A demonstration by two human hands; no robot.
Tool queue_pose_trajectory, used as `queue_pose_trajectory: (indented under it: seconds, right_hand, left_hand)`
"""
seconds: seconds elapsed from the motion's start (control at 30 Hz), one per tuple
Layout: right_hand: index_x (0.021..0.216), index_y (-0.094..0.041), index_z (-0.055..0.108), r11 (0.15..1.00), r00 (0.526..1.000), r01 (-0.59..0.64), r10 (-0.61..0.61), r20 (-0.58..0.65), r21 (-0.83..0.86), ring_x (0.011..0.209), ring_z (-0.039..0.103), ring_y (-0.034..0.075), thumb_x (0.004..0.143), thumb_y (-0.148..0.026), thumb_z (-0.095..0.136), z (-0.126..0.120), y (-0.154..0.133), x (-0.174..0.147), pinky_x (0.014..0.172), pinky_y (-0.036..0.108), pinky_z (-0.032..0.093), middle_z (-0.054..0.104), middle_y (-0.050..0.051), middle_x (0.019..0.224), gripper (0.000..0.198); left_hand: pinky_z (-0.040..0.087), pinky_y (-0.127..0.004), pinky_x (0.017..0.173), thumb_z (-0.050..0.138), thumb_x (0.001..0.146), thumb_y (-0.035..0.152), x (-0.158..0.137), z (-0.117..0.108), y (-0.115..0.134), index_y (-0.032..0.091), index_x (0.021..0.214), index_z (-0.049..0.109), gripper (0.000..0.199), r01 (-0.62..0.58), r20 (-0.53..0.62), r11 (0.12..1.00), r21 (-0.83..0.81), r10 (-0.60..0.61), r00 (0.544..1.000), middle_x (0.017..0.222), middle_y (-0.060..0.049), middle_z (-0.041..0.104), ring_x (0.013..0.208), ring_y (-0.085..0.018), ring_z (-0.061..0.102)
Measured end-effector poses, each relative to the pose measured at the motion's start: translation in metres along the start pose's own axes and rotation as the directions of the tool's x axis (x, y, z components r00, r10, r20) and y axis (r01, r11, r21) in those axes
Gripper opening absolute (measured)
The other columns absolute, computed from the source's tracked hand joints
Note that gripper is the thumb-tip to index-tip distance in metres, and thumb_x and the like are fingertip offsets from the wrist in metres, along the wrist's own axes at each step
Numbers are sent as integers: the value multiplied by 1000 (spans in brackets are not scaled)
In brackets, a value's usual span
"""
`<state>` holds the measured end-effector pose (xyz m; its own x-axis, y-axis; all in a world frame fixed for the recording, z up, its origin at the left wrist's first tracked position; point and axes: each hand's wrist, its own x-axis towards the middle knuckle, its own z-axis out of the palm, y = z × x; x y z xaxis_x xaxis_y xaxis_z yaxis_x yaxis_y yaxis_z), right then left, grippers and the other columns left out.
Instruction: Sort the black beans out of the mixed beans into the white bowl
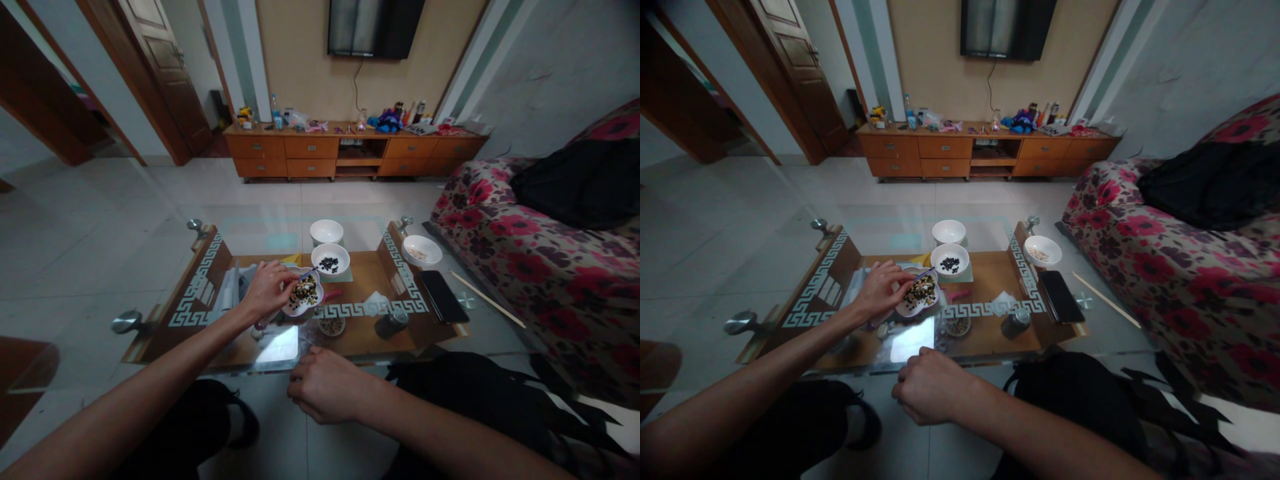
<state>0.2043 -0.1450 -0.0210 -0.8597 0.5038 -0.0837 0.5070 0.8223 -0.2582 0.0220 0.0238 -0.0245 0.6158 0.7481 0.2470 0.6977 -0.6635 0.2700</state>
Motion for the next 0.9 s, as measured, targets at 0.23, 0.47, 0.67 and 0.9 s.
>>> queue_pose_trajectory:
  seconds: [0.23, 0.47, 0.67, 0.9]
  right_hand:
    - [98, -17, 72, 1000, 999, 2, -2, 34, 1, 85, 67, 22, 100, -28, 66, -3, 0, 1, 75, 39, 45, 74, 4, 95, 13]
    - [96, -18, 73, 1000, 1000, 4, -4, -4, -14, 82, 66, 22, 101, -28, 64, -3, -1, 0, 72, 41, 44, 73, 3, 92, 15]
    - [98, -18, 73, 1000, 1000, 2, -2, -6, -13, 84, 67, 22, 101, -29, 65, -2, -1, -1, 74, 41, 44, 73, 3, 93, 14]
    - [97, -17, 72, 1000, 1000, 10, -10, 4, -7, 84, 67, 22, 101, -28, 66, -4, -1, -1, 74, 40, 43, 73, 4, 93, 13]
  left_hand:
    - [36, -44, 88, 63, 96, 26, 31, -1, 8, 25, 102, 83, 21, 26, -45, 1000, -15, -27, 999, 90, -5, 77, 97, -27, 60]
    - [36, -44, 87, 62, 96, 26, 49, 18, 15, 26, 102, 84, 23, 9, -1, 1000, 15, -9, 1000, 93, -7, 78, 97, -29, 61]
    - [36, -44, 87, 62, 97, 26, 48, 18, 13, 28, 103, 85, 24, 25, 21, 999, 28, -26, 999, 89, -6, 77, 96, -29, 61]
    - [36, -43, 87, 61, 100, 29, 44, 14, 10, 29, 112, 84, 26, -2, 35, 999, 49, 0, 999, 96, -6, 79, 99, -29, 62]
